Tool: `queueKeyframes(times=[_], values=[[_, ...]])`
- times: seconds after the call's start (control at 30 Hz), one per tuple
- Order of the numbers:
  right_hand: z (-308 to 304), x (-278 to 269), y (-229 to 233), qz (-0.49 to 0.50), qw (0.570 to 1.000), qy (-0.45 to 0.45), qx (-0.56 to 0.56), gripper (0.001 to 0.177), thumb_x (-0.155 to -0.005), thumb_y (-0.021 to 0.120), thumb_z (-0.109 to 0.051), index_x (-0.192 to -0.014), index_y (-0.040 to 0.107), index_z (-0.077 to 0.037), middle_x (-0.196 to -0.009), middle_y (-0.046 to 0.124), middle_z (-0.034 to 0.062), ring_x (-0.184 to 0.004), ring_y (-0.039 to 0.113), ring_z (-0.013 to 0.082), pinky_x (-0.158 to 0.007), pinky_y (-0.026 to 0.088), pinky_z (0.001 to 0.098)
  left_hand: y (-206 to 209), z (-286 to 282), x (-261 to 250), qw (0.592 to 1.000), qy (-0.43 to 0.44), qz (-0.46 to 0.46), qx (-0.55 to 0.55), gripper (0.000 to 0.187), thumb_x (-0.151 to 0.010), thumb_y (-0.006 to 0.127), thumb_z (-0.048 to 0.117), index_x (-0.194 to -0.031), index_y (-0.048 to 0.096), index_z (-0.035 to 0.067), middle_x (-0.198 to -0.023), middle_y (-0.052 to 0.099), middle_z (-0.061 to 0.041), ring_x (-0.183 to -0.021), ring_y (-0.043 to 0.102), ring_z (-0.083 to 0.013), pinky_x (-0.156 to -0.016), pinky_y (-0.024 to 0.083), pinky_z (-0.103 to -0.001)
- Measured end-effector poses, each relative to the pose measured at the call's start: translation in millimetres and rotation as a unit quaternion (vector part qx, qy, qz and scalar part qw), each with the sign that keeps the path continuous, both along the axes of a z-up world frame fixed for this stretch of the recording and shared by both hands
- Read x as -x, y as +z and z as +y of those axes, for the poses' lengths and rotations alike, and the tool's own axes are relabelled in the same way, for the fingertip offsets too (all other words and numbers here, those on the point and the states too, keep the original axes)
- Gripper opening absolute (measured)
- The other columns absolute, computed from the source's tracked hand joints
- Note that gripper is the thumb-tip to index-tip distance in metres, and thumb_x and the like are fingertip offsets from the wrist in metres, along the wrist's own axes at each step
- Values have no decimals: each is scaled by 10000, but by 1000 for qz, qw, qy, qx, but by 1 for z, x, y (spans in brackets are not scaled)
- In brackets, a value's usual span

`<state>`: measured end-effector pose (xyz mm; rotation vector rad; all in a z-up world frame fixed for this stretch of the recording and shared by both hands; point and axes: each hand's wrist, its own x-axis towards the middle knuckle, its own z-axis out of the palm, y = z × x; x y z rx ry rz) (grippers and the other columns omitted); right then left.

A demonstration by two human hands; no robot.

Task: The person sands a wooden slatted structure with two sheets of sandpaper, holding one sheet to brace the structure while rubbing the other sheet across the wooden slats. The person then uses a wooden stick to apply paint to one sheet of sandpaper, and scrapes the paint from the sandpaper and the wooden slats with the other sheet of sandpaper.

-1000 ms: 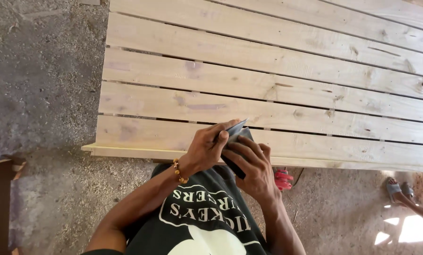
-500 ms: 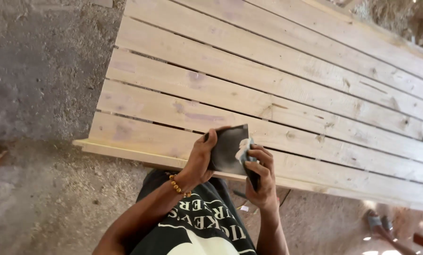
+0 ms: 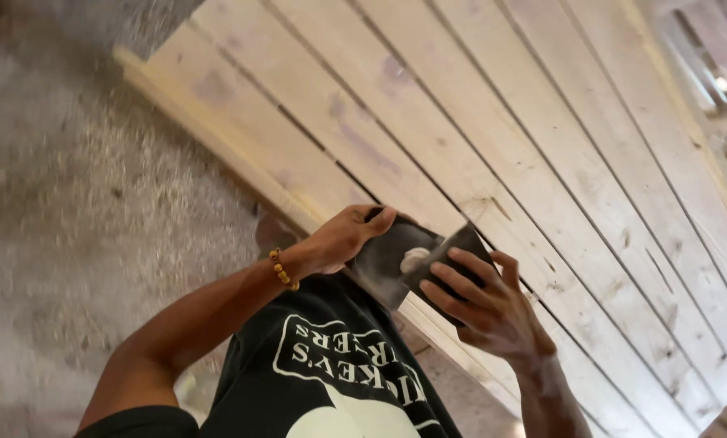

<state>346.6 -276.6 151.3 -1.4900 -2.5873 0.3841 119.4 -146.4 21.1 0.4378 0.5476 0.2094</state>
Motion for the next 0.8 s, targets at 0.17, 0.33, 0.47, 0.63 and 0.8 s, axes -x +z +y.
queueKeyframes(times=[0.17, 0.33, 0.47, 0.63, 0.8], values=[[12, -18, -35, 42, 997, 23, 66, 702, -612, 762, 28, -1262, 629, -203, -1372, 590, 12, -1347, 486, 288, -1024, 382, 542, -5, -8, 21, 972, 172, 58, -148, 513, -1080, 466, 406, -1327, 645, -6, -1210, 730, -158, -1031, 711, -241, -868, 618, -376], [37, 19, -58, 359, 933, -28, 22, 637, -778, 530, 182, -1323, 547, -147, -1422, 535, 148, -1410, 511, 366, -1138, 527, 484, 17, -26, 15, 889, 443, 49, -101, 547, -1108, 446, 398, -1383, 569, -59, -1303, 672, -195, -1124, 711, -286, -937, 653, -417], [50, 27, -93, 365, 930, -41, 9, 600, -791, 509, 186, -1311, 528, -115, -1397, 526, 192, -1385, 517, 417, -1180, 476, 517, 19, -27, 15, 887, 456, -47, 63, 554, -1069, 440, 412, -1383, 534, -34, -1289, 671, -175, -1082, 723, -258, -899, 650, -402], [61, 2, -90, 186, 982, -2, 14, 572, -759, 669, 166, -1258, 641, -112, -1399, 588, 96, -1361, 525, 371, -1108, 475, 505, -9, -40, 40, 907, 412, -40, 81, 553, -1072, 460, 428, -1357, 584, -29, -1229, 693, -157, -999, 717, -225, -836, 622, -396], [70, 9, -59, 92, 985, 141, 44, 729, -545, 766, 21, -1240, 682, -182, -1380, 592, 26, -1340, 486, 315, -1019, 375, 528, -18, -40, 44, 953, 292, 85, 7, 512, -1050, 460, 432, -1254, 668, 10, -1132, 737, -119, -953, 718, -193, -831, 618, -344]])
